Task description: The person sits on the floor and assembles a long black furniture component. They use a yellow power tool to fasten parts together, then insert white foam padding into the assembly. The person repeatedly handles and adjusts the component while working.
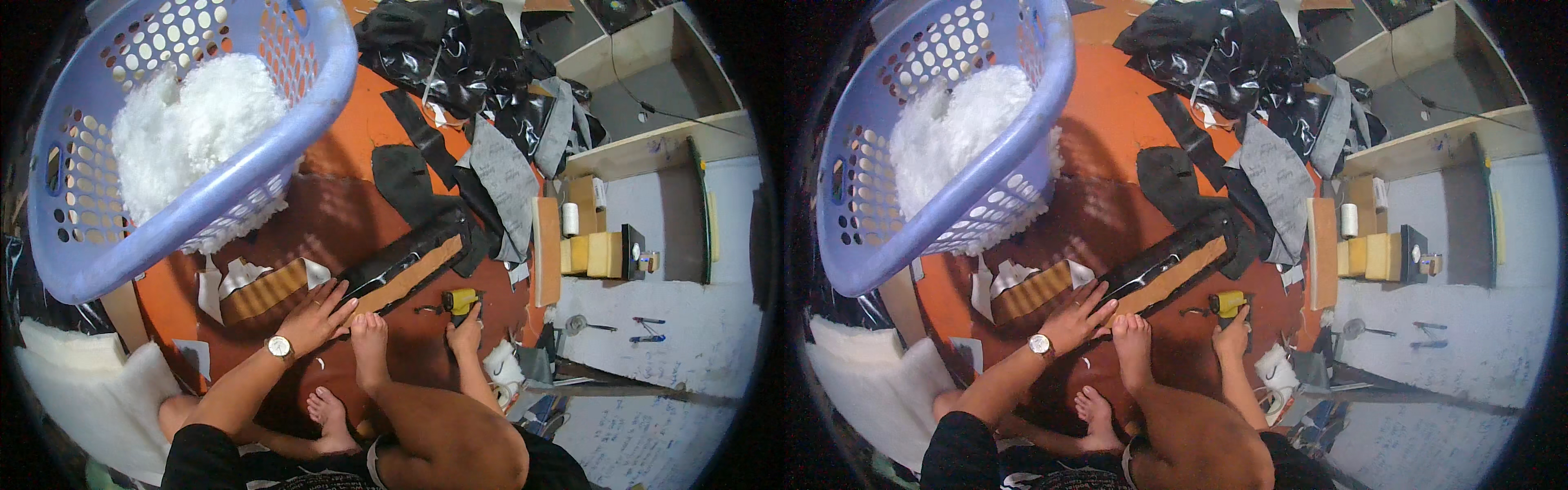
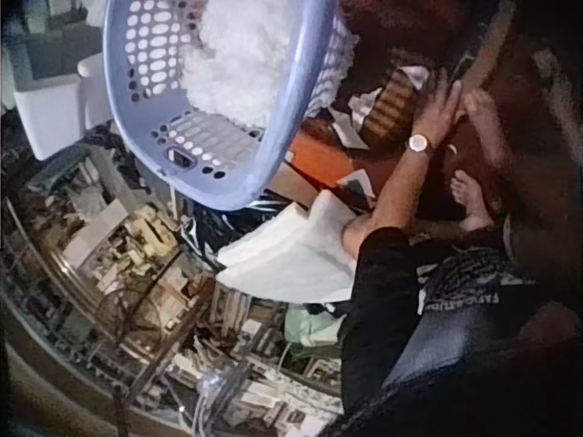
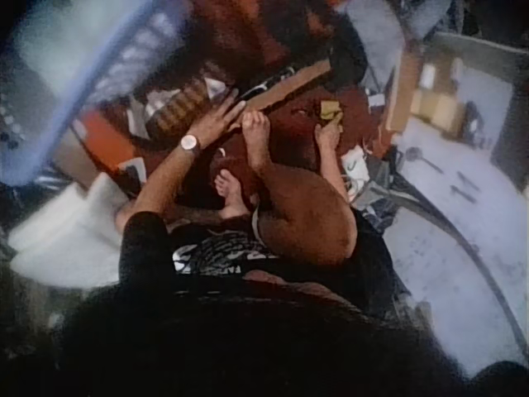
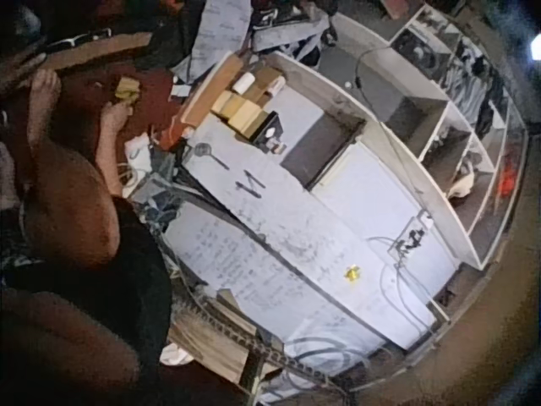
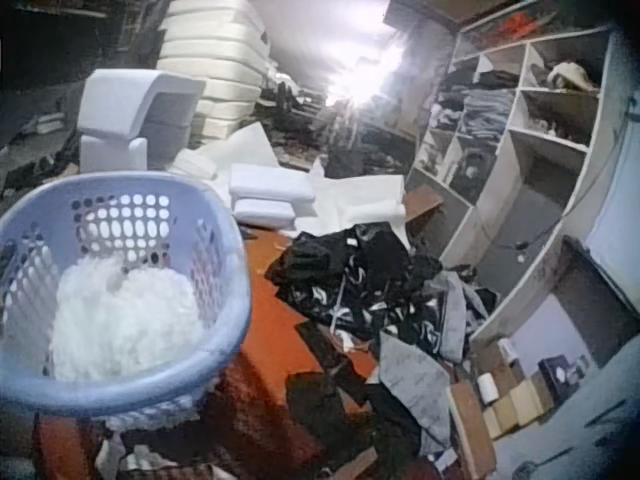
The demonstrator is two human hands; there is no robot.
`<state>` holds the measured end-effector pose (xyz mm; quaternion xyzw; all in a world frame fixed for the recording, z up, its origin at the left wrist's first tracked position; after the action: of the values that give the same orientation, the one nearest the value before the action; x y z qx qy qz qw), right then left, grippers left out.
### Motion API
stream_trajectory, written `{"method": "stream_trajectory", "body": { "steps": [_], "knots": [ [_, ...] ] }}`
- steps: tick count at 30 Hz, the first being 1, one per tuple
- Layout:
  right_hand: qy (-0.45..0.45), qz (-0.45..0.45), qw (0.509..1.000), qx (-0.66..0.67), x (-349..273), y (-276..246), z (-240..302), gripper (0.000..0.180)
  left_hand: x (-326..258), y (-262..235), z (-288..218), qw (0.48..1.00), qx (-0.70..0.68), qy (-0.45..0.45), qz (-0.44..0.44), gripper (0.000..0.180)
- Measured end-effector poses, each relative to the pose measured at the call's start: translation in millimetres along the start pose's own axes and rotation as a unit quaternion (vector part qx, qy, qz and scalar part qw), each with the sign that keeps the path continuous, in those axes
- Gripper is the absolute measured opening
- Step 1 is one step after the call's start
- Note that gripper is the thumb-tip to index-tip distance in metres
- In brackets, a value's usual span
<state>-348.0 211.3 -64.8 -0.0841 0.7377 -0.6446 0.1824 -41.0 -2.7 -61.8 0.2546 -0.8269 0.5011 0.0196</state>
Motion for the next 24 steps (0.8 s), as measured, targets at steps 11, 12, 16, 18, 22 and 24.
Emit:
{"method": "stream_trajectory", "body": {
  "steps": [11,12,16,18,22,24],
  "knots": [
    [-0.076,0.259,0.855,0.443,-63.4,-47.1,35.5,0.026,2.1,-2.1,-3.6,1.000,0.001,-0.007,-0.005,0.059],
    [-0.124,0.272,0.855,0.424,-80.4,-66.8,62.2,0.025,1.9,-2.2,-3.7,1.000,0.000,-0.010,-0.007,0.059],
    [-0.302,0.207,0.818,0.445,-108.1,-83.0,131.3,0.028,5.2,-4.6,-8.7,1.000,0.003,0.008,-0.014,0.056],
    [-0.285,0.283,0.827,0.393,-110.8,-60.7,138.8,0.030,6.6,-5.3,-10.0,1.000,0.008,0.017,-0.015,0.053],
    [-0.287,0.287,0.839,0.362,-117.0,-68.5,156.9,0.029,5.0,-6.1,-6.5,1.000,-0.008,0.013,-0.023,0.046],
    [-0.309,0.259,0.850,0.340,-119.8,-77.7,163.1,0.028,4.5,-4.9,-4.8,0.999,-0.008,0.011,-0.033,0.044]
  ]
}}
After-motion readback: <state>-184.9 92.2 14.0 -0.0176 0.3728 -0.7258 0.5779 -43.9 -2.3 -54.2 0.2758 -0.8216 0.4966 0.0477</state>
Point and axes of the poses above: each hand's wrist, its own x-axis towards the middle knuckle, its own y-axis out of the palm, z = x × y, the point moved 8 cm from there along x, towards the middle knuckle, and after that the axes turned 10 degrees about -z, right-handed, at the moved point
